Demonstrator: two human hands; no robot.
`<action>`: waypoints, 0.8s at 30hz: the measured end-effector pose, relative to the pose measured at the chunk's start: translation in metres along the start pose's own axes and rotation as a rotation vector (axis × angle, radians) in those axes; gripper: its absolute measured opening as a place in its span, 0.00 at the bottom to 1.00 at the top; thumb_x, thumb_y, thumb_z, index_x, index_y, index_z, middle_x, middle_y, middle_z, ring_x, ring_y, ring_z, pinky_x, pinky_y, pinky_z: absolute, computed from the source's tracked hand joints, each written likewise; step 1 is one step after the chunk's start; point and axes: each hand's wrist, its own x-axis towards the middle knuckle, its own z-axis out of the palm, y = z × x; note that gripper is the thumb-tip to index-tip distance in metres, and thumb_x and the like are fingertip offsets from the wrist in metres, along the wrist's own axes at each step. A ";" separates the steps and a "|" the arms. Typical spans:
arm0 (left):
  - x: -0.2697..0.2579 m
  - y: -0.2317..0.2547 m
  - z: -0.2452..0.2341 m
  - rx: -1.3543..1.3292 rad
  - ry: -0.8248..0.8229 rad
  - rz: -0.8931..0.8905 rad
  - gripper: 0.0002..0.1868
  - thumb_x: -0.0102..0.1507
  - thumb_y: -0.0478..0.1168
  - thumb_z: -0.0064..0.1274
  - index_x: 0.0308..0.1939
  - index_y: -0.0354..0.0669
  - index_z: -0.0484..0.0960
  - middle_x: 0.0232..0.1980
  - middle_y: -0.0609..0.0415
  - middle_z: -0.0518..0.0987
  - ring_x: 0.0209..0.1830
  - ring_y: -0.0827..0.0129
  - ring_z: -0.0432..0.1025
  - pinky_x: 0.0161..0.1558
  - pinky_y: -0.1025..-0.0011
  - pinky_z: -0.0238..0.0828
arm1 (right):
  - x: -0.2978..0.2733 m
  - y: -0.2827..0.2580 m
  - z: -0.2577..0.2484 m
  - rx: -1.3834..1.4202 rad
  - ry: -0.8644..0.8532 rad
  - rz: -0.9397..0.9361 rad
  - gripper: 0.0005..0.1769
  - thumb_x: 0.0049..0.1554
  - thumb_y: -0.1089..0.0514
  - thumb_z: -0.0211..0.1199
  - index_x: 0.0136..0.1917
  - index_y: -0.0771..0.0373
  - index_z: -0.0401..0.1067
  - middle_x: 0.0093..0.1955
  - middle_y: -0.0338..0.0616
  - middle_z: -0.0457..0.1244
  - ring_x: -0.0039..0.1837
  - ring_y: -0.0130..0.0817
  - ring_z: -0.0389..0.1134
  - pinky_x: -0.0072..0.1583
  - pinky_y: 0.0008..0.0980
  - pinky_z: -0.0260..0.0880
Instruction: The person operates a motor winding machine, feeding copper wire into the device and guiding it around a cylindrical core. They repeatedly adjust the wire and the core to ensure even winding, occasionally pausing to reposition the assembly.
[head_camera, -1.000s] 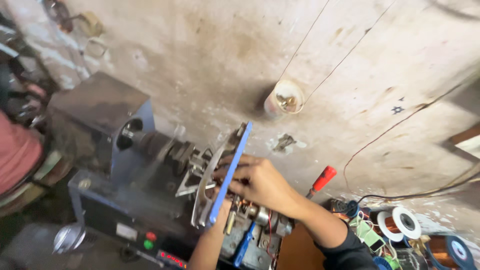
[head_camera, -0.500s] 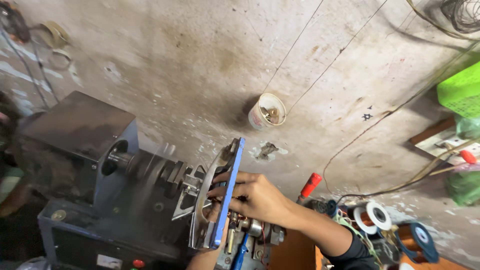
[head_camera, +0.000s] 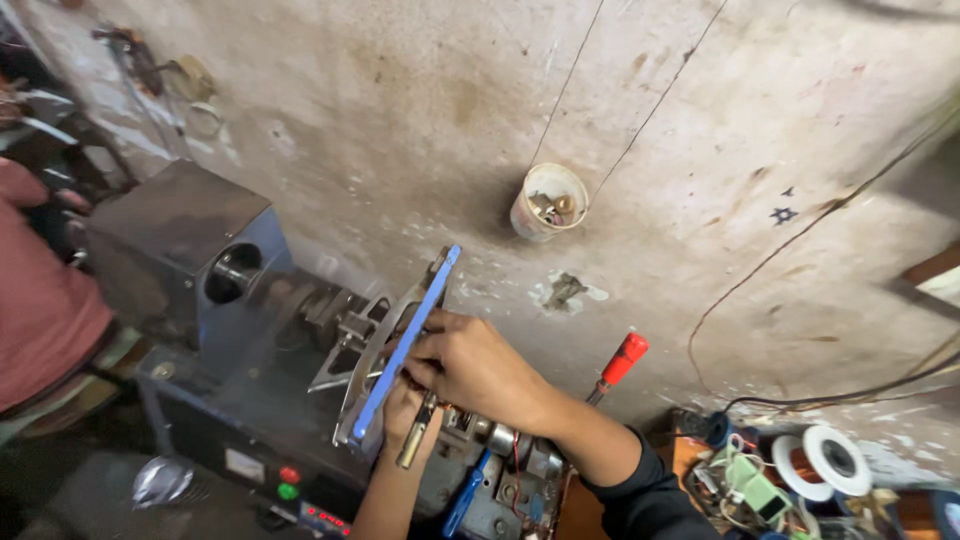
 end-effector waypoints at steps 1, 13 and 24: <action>0.002 0.002 0.000 -0.066 -0.014 0.013 0.29 0.68 0.46 0.49 0.71 0.39 0.65 0.69 0.49 0.71 0.70 0.59 0.66 0.69 0.58 0.63 | 0.001 0.002 0.001 -0.017 0.019 -0.020 0.10 0.54 0.59 0.66 0.49 0.60 0.81 0.53 0.51 0.71 0.52 0.50 0.73 0.55 0.41 0.74; 0.003 0.003 -0.012 -0.296 -0.036 0.075 0.26 0.70 0.45 0.51 0.69 0.41 0.68 0.69 0.49 0.71 0.71 0.59 0.65 0.70 0.54 0.60 | -0.002 0.012 0.004 -0.017 0.058 -0.107 0.08 0.52 0.60 0.66 0.46 0.63 0.81 0.48 0.54 0.70 0.49 0.53 0.72 0.53 0.44 0.72; 0.020 -0.016 -0.011 -0.228 0.056 -0.082 0.22 0.71 0.51 0.50 0.64 0.43 0.74 0.60 0.48 0.78 0.58 0.60 0.75 0.56 0.60 0.76 | 0.001 0.011 0.007 -0.142 0.094 -0.122 0.04 0.50 0.62 0.68 0.40 0.62 0.82 0.41 0.53 0.70 0.42 0.48 0.73 0.46 0.41 0.72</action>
